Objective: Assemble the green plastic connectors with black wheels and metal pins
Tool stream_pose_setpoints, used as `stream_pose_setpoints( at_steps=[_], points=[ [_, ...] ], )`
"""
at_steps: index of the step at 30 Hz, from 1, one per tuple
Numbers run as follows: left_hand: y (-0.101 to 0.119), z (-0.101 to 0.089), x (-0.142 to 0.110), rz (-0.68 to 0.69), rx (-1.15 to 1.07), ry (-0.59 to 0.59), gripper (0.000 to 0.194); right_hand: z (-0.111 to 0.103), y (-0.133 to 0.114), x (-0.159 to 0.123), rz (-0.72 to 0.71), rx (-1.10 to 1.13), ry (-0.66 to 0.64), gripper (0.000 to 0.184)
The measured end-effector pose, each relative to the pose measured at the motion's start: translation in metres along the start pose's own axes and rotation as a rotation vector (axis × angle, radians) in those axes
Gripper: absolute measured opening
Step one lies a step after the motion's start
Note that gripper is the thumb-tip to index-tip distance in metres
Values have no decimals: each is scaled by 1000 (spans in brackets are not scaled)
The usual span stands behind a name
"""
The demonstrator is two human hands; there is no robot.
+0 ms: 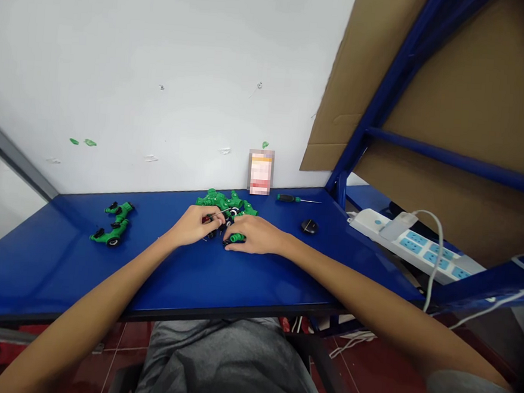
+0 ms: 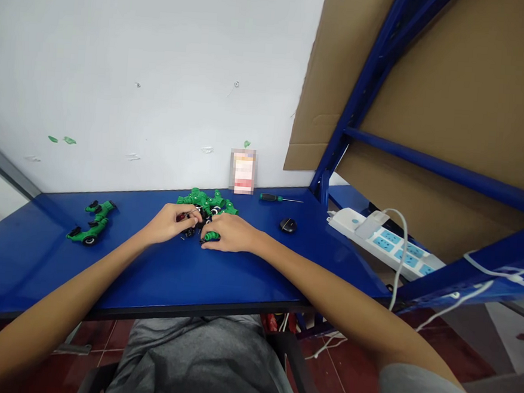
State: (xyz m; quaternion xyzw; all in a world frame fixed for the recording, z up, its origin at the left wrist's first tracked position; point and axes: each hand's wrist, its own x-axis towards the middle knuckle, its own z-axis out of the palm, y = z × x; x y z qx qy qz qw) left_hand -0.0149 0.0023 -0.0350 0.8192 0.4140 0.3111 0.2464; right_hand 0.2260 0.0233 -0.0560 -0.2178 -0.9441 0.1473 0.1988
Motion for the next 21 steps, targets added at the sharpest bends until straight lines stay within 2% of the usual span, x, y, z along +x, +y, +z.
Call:
stream_pose_setpoints(
  at_steps=[2,6,9,12,17,21],
  points=[
    [0,-1,0,-1,-5,7,26,3,0,2,-10,12,-5,13],
    [3,-9,2,-30,-68,54,24,-4,3,0,34,31,47,15],
    [3,-19,4,-80,-148,-87,34,-13,8,-3,21,124,120,18],
    [0,-27,5,-106,-163,-227,46,-19,13,-5,9,115,197,22],
    [-4,-33,3,2,-82,-158,53,-23,18,-6,-2,-11,300,23],
    [-1,-32,1,26,-12,-140,52,-23,15,-4,-33,-15,327,21]
  ],
)
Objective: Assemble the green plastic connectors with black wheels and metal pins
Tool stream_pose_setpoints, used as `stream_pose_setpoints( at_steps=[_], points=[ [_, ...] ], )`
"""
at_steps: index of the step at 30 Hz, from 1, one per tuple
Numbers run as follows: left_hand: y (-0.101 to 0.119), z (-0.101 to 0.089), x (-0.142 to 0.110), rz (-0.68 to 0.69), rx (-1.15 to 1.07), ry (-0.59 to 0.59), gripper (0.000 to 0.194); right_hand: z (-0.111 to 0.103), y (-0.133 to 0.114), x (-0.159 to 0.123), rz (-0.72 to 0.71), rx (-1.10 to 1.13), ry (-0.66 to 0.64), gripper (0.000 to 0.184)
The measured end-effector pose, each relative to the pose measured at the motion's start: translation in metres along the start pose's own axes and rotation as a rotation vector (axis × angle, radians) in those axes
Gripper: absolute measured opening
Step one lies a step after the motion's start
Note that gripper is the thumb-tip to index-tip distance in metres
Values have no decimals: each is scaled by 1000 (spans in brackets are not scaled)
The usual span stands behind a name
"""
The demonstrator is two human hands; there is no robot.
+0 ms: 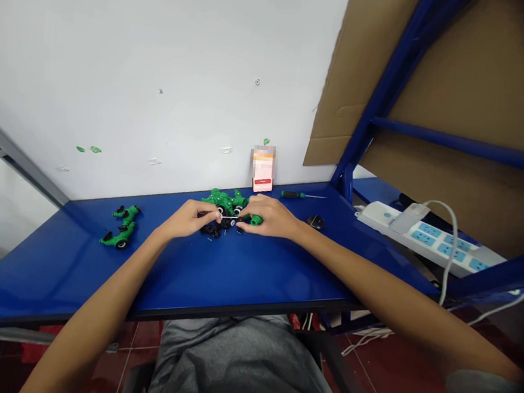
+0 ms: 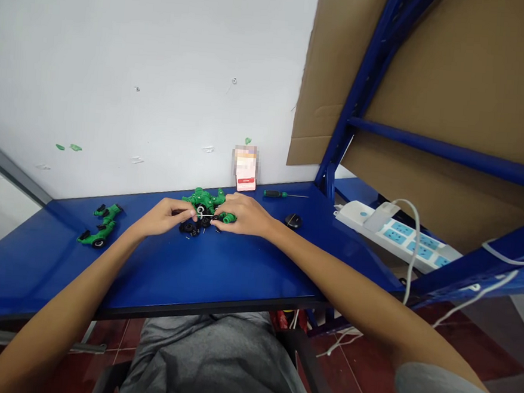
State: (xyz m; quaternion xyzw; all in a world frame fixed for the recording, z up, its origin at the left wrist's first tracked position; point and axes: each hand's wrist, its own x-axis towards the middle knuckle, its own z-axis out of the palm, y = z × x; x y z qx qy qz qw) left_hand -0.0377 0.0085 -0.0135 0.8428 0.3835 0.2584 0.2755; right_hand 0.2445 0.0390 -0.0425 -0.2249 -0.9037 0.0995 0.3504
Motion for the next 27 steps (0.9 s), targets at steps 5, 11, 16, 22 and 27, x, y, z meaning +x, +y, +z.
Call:
stream_pose_setpoints(
  at_steps=[5,11,16,22,27],
  points=[
    [1,4,0,16,74,15,47,0,-4,2,-11,19,6,17],
    [-5,4,1,35,121,19,45,2,-1,2,-42,-37,-19,14],
    [-5,5,1,53,159,1,43,5,3,0,-177,-179,-18,17],
    [-2,4,1,72,213,-19,41,7,6,-1,-361,-416,3,24],
    [1,4,1,122,294,-31,39,8,7,-1,-370,-489,-42,24]
  ],
)
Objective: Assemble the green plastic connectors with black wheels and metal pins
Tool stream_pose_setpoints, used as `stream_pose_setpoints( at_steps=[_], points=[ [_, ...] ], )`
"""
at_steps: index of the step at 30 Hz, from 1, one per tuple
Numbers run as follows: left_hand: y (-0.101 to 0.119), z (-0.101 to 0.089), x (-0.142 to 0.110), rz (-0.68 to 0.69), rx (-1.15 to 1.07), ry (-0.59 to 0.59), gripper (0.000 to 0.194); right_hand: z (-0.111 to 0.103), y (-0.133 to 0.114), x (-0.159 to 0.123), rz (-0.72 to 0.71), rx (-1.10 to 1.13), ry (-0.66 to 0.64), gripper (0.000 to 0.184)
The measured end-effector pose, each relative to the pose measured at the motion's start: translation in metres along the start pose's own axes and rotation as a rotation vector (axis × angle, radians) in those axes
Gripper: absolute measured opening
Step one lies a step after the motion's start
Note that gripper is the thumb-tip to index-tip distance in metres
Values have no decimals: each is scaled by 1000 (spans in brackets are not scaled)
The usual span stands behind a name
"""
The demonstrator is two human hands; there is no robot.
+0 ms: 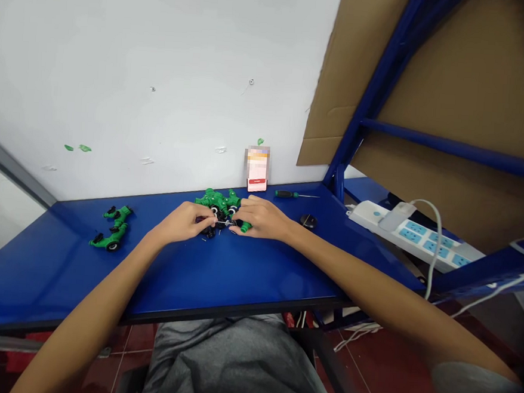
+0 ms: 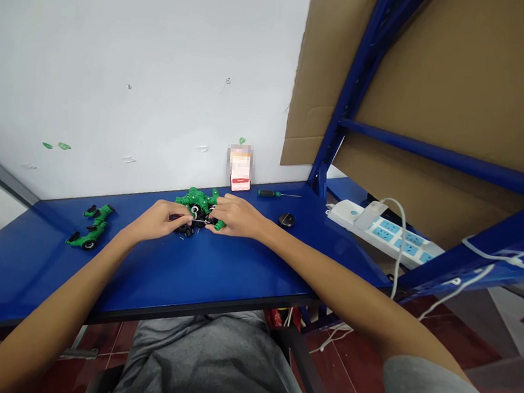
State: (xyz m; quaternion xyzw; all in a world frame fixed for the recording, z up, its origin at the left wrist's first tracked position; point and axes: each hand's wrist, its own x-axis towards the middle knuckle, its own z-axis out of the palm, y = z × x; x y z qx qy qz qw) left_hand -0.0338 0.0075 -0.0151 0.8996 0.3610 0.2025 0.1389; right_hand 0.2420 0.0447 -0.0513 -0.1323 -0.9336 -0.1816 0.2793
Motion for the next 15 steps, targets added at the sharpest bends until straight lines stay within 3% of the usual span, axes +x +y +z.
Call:
stream_pose_setpoints(
  at_steps=[8,15],
  points=[
    [8,3,-2,4,200,1,36,3,-1,0,-8,-51,-35,30],
    [7,-1,-3,31,170,38,34,4,0,0,8,-34,-32,26]
  ],
)
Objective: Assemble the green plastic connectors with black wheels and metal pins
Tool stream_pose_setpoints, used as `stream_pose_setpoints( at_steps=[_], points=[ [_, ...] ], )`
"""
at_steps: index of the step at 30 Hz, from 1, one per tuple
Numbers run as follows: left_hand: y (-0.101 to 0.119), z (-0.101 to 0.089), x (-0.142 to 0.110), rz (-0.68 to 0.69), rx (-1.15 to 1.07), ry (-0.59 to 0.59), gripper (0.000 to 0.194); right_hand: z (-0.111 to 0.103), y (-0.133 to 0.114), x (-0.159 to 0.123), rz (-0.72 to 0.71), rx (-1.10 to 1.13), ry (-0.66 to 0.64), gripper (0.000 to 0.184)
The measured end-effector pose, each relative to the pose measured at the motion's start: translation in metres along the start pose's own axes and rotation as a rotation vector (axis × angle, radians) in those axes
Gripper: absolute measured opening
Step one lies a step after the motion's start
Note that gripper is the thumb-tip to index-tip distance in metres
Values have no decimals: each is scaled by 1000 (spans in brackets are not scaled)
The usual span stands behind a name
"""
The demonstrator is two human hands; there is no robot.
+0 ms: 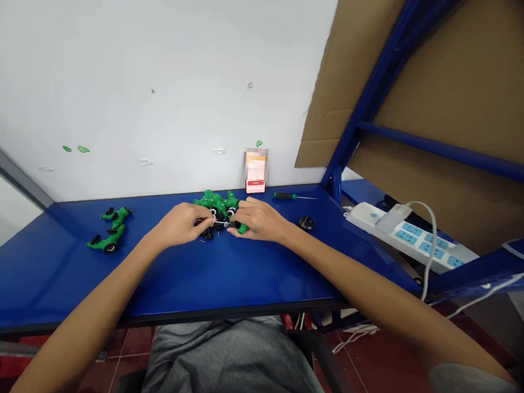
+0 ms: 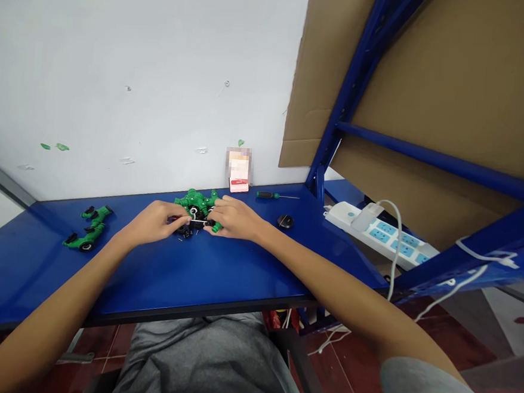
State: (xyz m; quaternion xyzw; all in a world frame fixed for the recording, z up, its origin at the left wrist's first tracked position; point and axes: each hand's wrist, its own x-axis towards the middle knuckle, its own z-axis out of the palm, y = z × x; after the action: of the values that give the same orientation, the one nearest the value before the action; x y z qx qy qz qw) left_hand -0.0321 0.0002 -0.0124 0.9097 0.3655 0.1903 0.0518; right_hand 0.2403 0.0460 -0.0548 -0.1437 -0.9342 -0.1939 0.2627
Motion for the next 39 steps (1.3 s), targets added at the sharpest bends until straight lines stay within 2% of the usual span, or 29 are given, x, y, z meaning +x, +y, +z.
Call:
stream_pose_setpoints(
  at_steps=[19,28,39],
  points=[
    [5,4,-1,2,117,-44,36,-1,-1,0,-18,-40,-13,31],
    [7,4,-1,18,124,-21,37,-3,-1,0,-14,-50,-21,31],
    [14,6,1,-50,145,-18,36,0,1,-1,-19,-45,-23,30]
  ],
)
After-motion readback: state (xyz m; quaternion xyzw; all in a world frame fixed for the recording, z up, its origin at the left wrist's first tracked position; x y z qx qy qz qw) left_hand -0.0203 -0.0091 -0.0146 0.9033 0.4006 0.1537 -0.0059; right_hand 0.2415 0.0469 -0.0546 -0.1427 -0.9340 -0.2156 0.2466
